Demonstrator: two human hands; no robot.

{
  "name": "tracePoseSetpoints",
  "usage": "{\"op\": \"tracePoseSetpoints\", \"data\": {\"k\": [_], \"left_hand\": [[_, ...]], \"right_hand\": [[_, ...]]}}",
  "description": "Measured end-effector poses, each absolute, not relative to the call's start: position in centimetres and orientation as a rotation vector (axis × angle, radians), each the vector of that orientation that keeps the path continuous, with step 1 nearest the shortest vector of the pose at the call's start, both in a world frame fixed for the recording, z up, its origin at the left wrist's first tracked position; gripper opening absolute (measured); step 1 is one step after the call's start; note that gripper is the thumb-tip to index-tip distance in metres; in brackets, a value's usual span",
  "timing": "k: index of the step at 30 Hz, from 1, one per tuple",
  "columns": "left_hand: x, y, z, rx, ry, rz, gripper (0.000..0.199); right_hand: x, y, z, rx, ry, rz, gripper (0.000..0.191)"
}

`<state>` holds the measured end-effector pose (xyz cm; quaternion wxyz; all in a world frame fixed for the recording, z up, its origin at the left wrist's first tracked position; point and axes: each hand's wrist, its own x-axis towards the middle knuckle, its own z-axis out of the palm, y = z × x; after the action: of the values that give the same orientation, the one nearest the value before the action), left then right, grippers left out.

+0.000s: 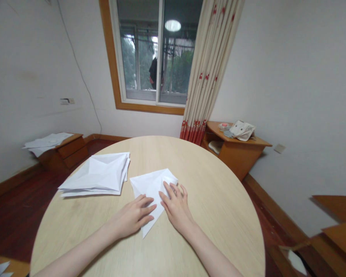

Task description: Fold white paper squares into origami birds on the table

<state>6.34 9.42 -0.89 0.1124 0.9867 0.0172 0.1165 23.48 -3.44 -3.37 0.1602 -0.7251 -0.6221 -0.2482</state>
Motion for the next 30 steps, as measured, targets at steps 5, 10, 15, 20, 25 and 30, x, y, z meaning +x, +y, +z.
{"op": "tracePoseSetpoints", "data": {"k": [5,10,15,20,25,30], "left_hand": [[6.5,9.5,-1.0,2.918,0.034,0.359,0.031],[6.4,9.6,-0.9,2.929,0.048,0.363,0.029],[6.4,9.7,-1.0,2.885,0.061,0.420,0.027],[6.3,9.9,-0.9,2.873,0.034,0.406,0.026],[6.2,10.1,-0.6,2.859,0.017,0.418,0.026],[6.0,10.4,-0.2,2.872,0.009,0.412,0.028]], "right_hand": [[23.4,-3.7,-2.6,-2.063,-1.838,-0.656,0.030],[23.5,-4.1,-1.9,-2.015,-1.844,-0.522,0.033],[23.4,-4.3,-1.4,-2.128,-1.769,-0.428,0.002],[23.2,-4.4,-1.1,-2.208,-1.820,-0.357,0.012],[23.1,-4.2,-1.2,-2.158,-1.763,-0.227,0.016],[22.7,-4.2,-1.1,-2.105,-1.716,-0.104,0.018]]}}
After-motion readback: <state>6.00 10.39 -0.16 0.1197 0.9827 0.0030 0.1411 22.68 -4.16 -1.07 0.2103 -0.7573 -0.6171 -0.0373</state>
